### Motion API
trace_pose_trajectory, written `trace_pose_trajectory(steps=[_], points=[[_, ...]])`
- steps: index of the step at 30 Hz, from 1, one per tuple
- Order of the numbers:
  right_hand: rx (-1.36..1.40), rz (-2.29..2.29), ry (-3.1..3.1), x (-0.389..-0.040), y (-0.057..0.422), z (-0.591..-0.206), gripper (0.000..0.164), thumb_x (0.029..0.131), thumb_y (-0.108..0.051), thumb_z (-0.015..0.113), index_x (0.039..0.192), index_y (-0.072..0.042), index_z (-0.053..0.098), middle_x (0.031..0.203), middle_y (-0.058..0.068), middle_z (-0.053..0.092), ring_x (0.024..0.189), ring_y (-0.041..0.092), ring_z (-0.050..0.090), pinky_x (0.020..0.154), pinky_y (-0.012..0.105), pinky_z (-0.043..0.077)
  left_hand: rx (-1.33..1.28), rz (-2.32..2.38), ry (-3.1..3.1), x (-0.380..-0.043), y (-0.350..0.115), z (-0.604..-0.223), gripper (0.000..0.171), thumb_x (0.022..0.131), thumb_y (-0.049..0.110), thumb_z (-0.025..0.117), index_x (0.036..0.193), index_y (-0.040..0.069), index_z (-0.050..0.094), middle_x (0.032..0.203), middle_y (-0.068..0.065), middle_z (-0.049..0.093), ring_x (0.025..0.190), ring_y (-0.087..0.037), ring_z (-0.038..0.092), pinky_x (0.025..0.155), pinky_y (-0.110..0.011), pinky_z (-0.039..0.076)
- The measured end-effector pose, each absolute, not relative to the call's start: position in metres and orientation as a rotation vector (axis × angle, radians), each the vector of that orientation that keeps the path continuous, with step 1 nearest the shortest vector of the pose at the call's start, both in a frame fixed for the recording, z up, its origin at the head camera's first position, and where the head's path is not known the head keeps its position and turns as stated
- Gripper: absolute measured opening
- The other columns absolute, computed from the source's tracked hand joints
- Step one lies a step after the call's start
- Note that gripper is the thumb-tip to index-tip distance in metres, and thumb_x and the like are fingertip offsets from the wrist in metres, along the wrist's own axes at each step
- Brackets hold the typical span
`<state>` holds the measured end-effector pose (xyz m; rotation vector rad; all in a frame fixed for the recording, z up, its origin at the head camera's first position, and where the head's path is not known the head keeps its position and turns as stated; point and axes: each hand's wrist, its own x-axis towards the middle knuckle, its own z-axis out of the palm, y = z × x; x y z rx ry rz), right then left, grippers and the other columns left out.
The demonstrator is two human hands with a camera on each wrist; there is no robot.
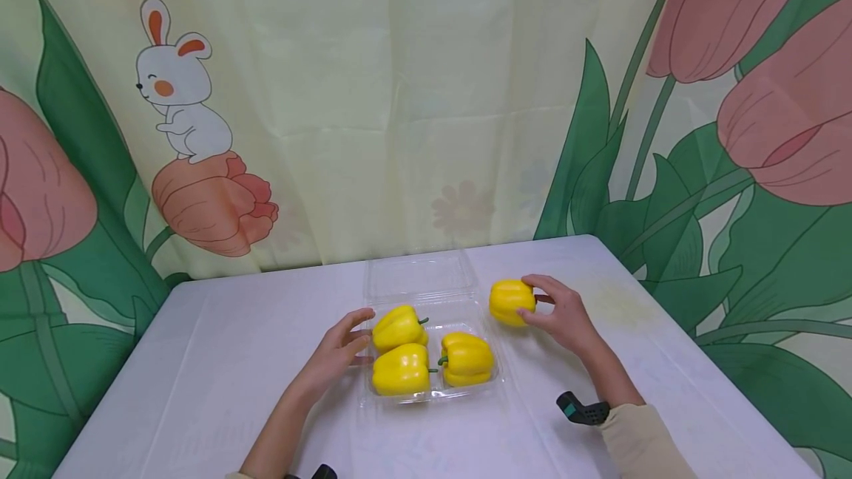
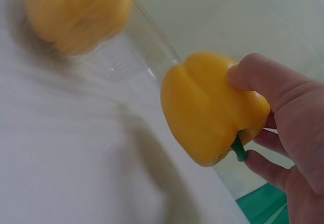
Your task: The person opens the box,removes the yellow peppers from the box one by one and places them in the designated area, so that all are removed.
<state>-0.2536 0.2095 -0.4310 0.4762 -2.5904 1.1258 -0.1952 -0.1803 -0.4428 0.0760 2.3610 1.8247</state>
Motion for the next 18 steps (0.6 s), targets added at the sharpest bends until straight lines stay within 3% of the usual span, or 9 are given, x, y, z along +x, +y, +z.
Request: trace_pose_trajectory(steps=[18], points=[[0.493,1.078,-2.649,-0.2548,0.2072,-0.4382,0.057,0.078,-0.014,0.079,0.129,-0.002,0.056,0.133,0.016,0.057,0.12,0.034,0.055,0.093,0.049,0.054,0.103,1.836,2.346,-0.193,-0.1804,-0.4406,0.047,0.099,0.008,0.049,0.145,0.012,0.04,0.151,-0.013,0.04,0.13,-0.035,0.048,0.088,-0.04,0.058]])
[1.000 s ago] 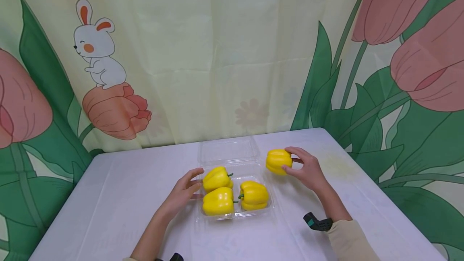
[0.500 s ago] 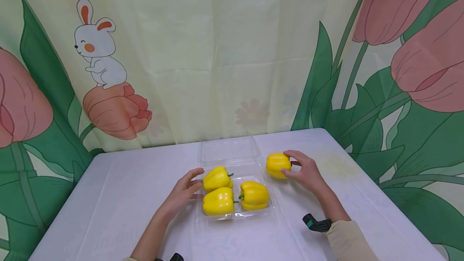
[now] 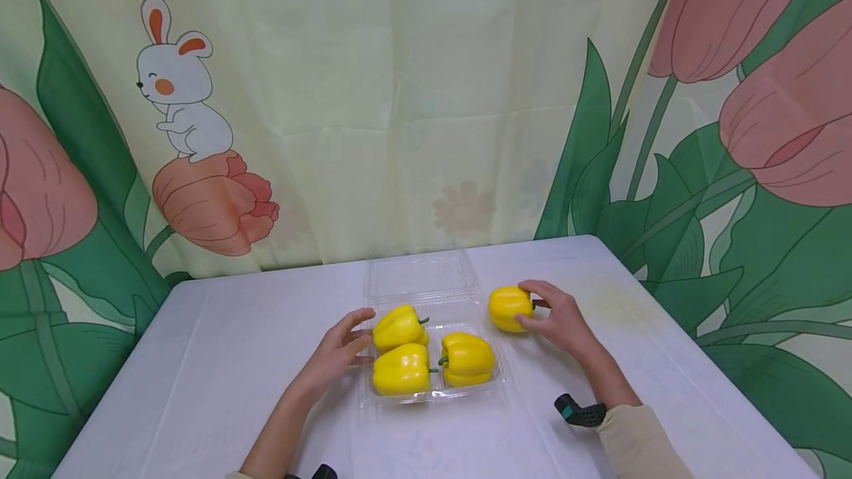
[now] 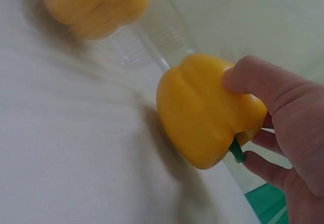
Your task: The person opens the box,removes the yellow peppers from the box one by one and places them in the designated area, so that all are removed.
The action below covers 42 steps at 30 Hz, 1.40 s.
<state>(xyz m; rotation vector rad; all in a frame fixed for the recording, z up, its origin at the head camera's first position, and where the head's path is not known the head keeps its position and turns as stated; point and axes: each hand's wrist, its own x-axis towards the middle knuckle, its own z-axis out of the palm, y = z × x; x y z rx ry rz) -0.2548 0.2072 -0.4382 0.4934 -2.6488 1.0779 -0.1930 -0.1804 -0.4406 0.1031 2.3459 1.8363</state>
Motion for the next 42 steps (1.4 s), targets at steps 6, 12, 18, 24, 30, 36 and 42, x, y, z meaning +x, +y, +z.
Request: trace_pose_trajectory(steps=[6,12,18,24,30,36,42], points=[[0.505,1.057,-2.66,-0.2537,0.2042,-0.4402,0.057,0.078,-0.014,0.079,0.129,-0.002,0.057,0.132,0.016,0.058,0.119,0.034,0.056,0.093,0.048,0.054,0.112,1.825,2.355,-0.1922,-0.1808,-0.4408,0.047,0.099,0.008,0.048,0.145,0.011,0.04,0.15,-0.014,0.04,0.129,-0.036,0.049,0.088,-0.04,0.058],[0.505,1.061,-2.675,-0.2531,0.201,-0.4399,0.057,0.078,-0.015,0.079,0.13,-0.004,0.057,0.134,0.015,0.057,0.121,0.033,0.055,0.094,0.047,0.054,0.092,1.833,2.349,-0.1927,-0.1807,-0.4406,0.047,0.098,0.008,0.048,0.144,0.012,0.04,0.15,-0.013,0.041,0.129,-0.035,0.049,0.088,-0.04,0.058],[0.513,1.057,-2.675,-0.2534,0.1991,-0.4402,0.057,0.079,-0.015,0.079,0.13,-0.005,0.056,0.135,0.014,0.057,0.122,0.033,0.055,0.094,0.047,0.054,0.078,1.833,2.352,-0.1928,-0.1802,-0.4399,0.047,0.098,0.007,0.048,0.144,0.012,0.04,0.15,-0.012,0.041,0.129,-0.034,0.05,0.088,-0.04,0.058],[0.525,1.061,-2.682,-0.253,0.1994,-0.4398,0.057,0.079,-0.016,0.079,0.131,-0.006,0.057,0.135,0.013,0.057,0.123,0.033,0.054,0.096,0.049,0.053,0.075,1.832,2.349,-0.1937,-0.1806,-0.4408,0.047,0.098,0.008,0.049,0.144,0.012,0.041,0.15,-0.012,0.042,0.129,-0.033,0.05,0.088,-0.04,0.058],[0.543,1.089,-2.683,-0.2521,0.1997,-0.438,0.058,0.079,-0.019,0.08,0.131,-0.007,0.058,0.136,0.013,0.056,0.124,0.033,0.053,0.097,0.05,0.052,0.069,1.842,2.337,-0.1945,-0.181,-0.4418,0.046,0.098,0.009,0.049,0.144,0.014,0.041,0.15,-0.01,0.042,0.129,-0.032,0.05,0.088,-0.04,0.058],[0.557,1.105,-2.686,-0.2524,0.1991,-0.4383,0.057,0.079,-0.021,0.08,0.13,-0.008,0.058,0.136,0.013,0.056,0.124,0.033,0.054,0.098,0.049,0.052,0.071,1.845,2.337,-0.195,-0.1814,-0.443,0.046,0.098,0.008,0.049,0.144,0.014,0.042,0.15,-0.01,0.042,0.129,-0.032,0.05,0.088,-0.04,0.058],[0.554,1.108,-2.679,-0.2527,0.1987,-0.4384,0.057,0.079,-0.022,0.08,0.13,-0.009,0.059,0.137,0.013,0.056,0.123,0.033,0.054,0.098,0.049,0.051,0.091,1.854,2.333,-0.1949,-0.1816,-0.4431,0.047,0.098,0.008,0.049,0.144,0.012,0.041,0.15,-0.011,0.042,0.129,-0.033,0.05,0.088,-0.041,0.058]])
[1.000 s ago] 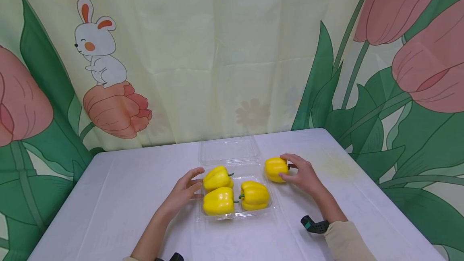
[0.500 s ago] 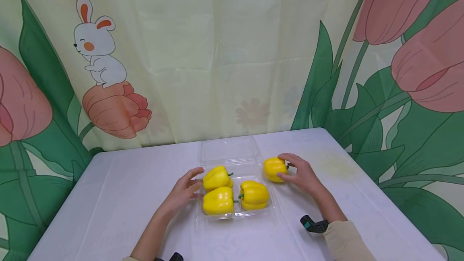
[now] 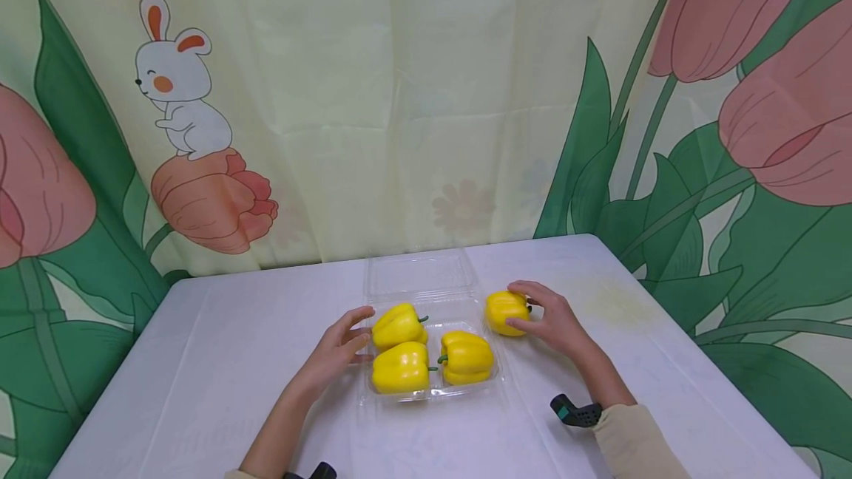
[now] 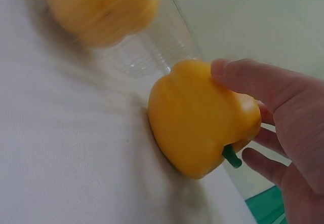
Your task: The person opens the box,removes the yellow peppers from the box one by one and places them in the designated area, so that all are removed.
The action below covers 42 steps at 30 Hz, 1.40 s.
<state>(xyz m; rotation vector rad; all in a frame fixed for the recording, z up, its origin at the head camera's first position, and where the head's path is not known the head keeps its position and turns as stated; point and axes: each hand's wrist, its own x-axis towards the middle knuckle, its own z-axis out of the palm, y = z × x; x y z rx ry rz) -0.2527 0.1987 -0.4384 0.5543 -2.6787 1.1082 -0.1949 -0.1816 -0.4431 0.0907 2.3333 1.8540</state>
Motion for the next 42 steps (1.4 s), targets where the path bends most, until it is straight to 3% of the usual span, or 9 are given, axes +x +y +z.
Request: trace_pose_trajectory(steps=[17,42], points=[[0.546,1.11,-2.711,-0.2541,0.1983,-0.4427,0.063,0.077,-0.025,0.081,0.132,-0.007,0.056,0.137,0.014,0.055,0.124,0.034,0.054,0.096,0.049,0.052,0.083,1.844,2.336,-0.1966,-0.1816,-0.444,0.047,0.098,0.009,0.049,0.144,0.012,0.041,0.15,-0.011,0.041,0.13,-0.033,0.05,0.089,-0.041,0.058],[0.501,1.126,-2.695,-0.2522,0.1955,-0.4392,0.066,0.076,-0.029,0.082,0.134,-0.013,0.055,0.14,0.012,0.054,0.128,0.033,0.051,0.101,0.051,0.049,0.084,1.841,2.351,-0.1962,-0.1814,-0.4451,0.047,0.098,0.008,0.049,0.144,0.013,0.041,0.15,-0.011,0.042,0.13,-0.033,0.05,0.088,-0.041,0.058]])
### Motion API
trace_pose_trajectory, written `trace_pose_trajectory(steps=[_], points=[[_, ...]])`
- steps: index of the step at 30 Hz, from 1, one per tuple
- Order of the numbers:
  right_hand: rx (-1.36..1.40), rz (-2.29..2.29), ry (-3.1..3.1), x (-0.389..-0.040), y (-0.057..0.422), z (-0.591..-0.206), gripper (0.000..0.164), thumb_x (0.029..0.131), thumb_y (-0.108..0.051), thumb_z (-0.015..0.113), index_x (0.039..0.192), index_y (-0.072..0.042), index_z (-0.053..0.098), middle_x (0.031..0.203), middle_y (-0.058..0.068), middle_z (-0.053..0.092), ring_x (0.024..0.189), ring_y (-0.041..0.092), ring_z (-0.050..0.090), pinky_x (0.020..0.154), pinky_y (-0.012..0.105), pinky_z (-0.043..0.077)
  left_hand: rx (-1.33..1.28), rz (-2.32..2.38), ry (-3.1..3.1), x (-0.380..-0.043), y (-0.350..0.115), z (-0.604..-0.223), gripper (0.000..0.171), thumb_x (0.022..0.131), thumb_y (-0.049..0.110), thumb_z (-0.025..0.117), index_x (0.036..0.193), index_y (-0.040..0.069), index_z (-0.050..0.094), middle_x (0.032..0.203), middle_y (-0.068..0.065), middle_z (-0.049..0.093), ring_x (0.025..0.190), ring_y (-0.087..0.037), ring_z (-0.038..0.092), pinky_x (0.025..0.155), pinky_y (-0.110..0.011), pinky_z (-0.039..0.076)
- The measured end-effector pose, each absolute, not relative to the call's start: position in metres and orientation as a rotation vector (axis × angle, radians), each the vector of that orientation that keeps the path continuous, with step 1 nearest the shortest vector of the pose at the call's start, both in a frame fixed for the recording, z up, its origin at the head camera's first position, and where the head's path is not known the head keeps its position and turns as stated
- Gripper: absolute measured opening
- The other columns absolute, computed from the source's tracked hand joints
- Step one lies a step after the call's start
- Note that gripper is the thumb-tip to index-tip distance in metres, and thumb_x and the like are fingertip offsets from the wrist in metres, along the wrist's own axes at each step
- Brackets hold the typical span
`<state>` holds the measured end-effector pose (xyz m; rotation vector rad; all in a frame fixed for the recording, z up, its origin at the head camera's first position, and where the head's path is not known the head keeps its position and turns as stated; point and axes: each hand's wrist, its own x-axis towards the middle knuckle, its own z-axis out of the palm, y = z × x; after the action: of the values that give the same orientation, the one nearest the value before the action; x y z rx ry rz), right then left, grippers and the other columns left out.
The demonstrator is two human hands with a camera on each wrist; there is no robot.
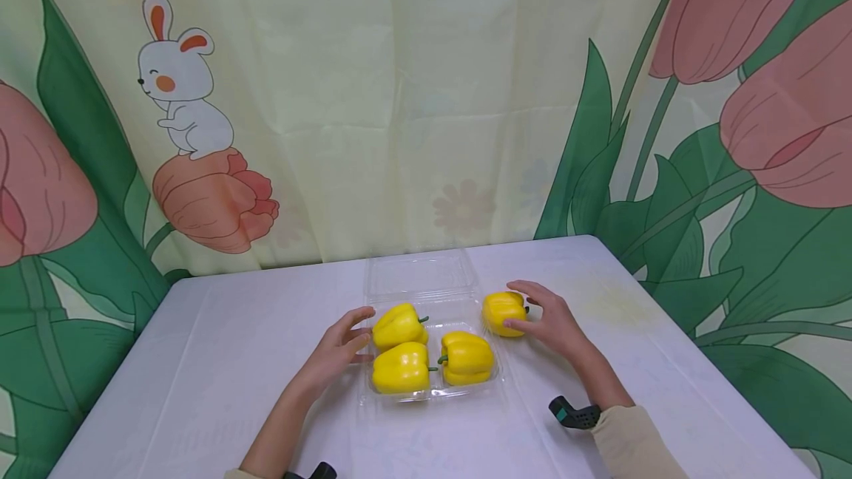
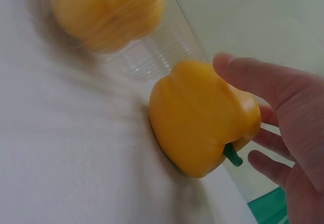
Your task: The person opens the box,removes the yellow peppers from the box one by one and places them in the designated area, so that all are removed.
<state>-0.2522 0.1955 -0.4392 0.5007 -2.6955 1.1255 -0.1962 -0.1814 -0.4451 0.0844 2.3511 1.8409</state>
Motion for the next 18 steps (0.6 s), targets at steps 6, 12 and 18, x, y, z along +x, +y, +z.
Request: trace_pose_trajectory(steps=[6,12,18], points=[[0.51,1.141,-2.665,-0.2508,0.1941,-0.4354,0.065,0.076,-0.028,0.082,0.133,-0.013,0.056,0.139,0.011,0.055,0.127,0.032,0.051,0.101,0.051,0.049,0.084,1.839,2.352,-0.1967,-0.1813,-0.4453,0.047,0.098,0.008,0.049,0.144,0.013,0.041,0.15,-0.011,0.042,0.13,-0.034,0.05,0.088,-0.041,0.058],[0.53,1.14,-2.644,-0.2493,0.193,-0.4329,0.064,0.076,-0.029,0.082,0.133,-0.014,0.056,0.139,0.01,0.055,0.128,0.031,0.051,0.1,0.052,0.049,0.084,1.84,2.346,-0.1959,-0.1819,-0.445,0.046,0.098,0.009,0.049,0.144,0.013,0.041,0.15,-0.011,0.041,0.13,-0.034,0.049,0.088,-0.041,0.058],[0.548,1.167,-2.626,-0.2469,0.1916,-0.43,0.064,0.076,-0.027,0.082,0.133,-0.014,0.056,0.139,0.011,0.055,0.126,0.033,0.052,0.099,0.054,0.049,0.095,1.839,2.339,-0.1951,-0.1822,-0.4441,0.047,0.099,0.01,0.049,0.144,0.013,0.041,0.151,-0.011,0.04,0.131,-0.034,0.049,0.089,-0.041,0.058]])
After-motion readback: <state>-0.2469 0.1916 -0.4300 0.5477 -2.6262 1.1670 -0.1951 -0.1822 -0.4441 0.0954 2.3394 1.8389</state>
